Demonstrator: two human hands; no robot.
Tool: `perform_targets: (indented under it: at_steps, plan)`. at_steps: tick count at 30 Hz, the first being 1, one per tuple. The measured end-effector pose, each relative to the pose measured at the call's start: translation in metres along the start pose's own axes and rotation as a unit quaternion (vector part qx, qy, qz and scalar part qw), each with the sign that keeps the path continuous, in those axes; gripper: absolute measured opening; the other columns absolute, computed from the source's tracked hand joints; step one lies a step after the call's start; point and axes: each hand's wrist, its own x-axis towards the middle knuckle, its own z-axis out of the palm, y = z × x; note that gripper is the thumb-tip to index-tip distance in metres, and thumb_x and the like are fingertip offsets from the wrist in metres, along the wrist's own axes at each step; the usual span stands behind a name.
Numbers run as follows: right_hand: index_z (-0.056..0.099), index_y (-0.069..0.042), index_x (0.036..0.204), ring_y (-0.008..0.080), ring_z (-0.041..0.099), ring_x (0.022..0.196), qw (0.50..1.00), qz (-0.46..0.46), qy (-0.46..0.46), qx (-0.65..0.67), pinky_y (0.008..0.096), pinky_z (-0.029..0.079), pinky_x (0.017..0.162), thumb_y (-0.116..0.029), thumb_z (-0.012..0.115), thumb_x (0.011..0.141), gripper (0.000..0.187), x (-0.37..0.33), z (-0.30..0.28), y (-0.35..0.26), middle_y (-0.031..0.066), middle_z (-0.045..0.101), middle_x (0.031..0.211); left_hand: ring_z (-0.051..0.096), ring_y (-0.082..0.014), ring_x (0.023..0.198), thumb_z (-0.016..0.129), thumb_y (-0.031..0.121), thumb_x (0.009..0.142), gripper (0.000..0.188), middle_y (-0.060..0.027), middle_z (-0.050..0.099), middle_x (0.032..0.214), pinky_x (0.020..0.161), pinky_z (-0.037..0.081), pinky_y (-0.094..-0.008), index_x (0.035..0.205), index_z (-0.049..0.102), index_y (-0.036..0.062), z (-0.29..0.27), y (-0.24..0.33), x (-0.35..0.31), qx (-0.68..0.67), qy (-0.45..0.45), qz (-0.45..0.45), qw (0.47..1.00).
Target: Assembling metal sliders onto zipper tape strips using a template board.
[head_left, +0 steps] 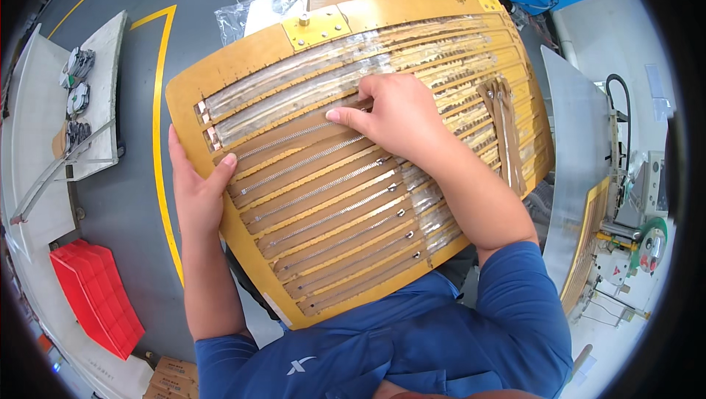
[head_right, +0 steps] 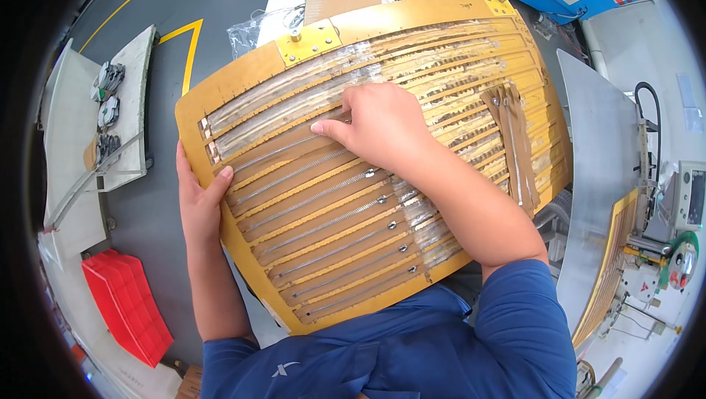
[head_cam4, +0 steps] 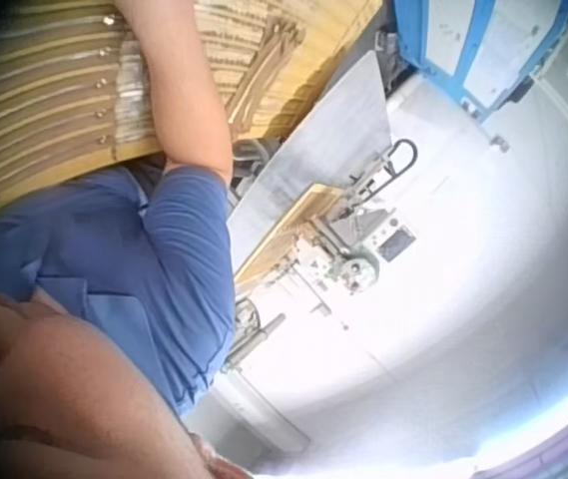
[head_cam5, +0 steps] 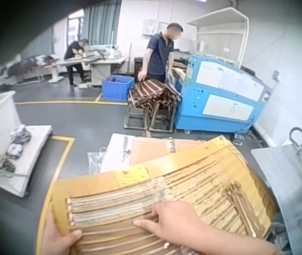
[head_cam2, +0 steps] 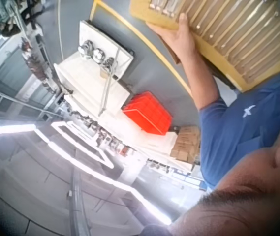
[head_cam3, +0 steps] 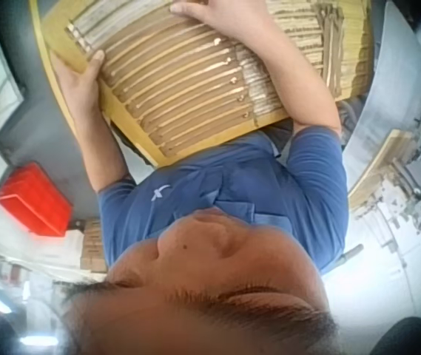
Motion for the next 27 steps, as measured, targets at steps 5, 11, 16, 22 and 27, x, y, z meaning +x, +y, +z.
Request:
perform_targets:
  at_steps: [5,11,16,22,27]
  plan:
    - [0.074,-0.004,0.077,0.0365,0.074,0.077,0.999,-0.011,0.032,-0.025,0.0461,0.059,0.07,-0.061,0.082,0.083,0.058,0.006,0.007,0.004,0.0158,0.074,0.076,0.052,-0.0259,0.14,0.071,-0.003,0.092,0.095,-0.0188,0.048,0.155,0.117,0.043,-0.0373,0.168,0.014,-0.004,0.0,0.001,0.0,0.008,-0.004,-0.005,1.0]
    - [0.076,-0.005,0.081,0.0365,0.074,0.079,0.999,0.0,0.021,-0.034,0.0462,0.059,0.071,-0.063,0.081,0.082,0.059,0.007,0.006,0.001,0.0155,0.075,0.077,0.052,-0.0257,0.139,0.071,-0.004,0.092,0.094,-0.0183,0.049,0.155,0.116,0.044,-0.0377,0.168,0.015,-0.0033,0.0,0.001,-0.001,-0.018,-0.015,0.002,1.0]
    - [0.076,-0.005,0.082,0.0366,0.075,0.081,0.999,0.005,0.029,-0.03,0.0464,0.06,0.072,-0.064,0.081,0.082,0.059,0.008,0.006,0.002,0.0155,0.075,0.079,0.053,-0.0254,0.138,0.07,-0.005,0.092,0.094,-0.0178,0.049,0.154,0.116,0.044,-0.0375,0.168,0.015,-0.0024,0.001,0.002,0.0,0.001,-0.007,-0.009,1.0]
    - [0.076,-0.003,0.082,0.0357,0.074,0.083,0.999,0.004,0.019,-0.04,0.0462,0.06,0.072,-0.063,0.077,0.087,0.06,0.007,0.005,-0.003,0.017,0.074,0.079,0.053,-0.0253,0.139,0.071,-0.004,0.092,0.094,-0.0182,0.049,0.154,0.115,0.045,-0.0376,0.168,0.015,-0.0046,0.003,0.005,-0.001,-0.026,-0.006,-0.004,1.0]
    - [0.074,-0.006,0.095,0.0325,0.071,0.099,0.994,-0.034,0.078,-0.071,0.0446,0.056,0.089,-0.054,0.083,0.084,0.05,0.0,0.005,-0.004,0.0134,0.075,0.1,0.052,-0.0259,0.139,0.073,-0.003,0.092,0.096,-0.0188,0.049,0.155,0.117,0.043,-0.0374,0.167,0.014,-0.0057,0.001,0.003,-0.002,0.013,0.014,-0.009,1.0]
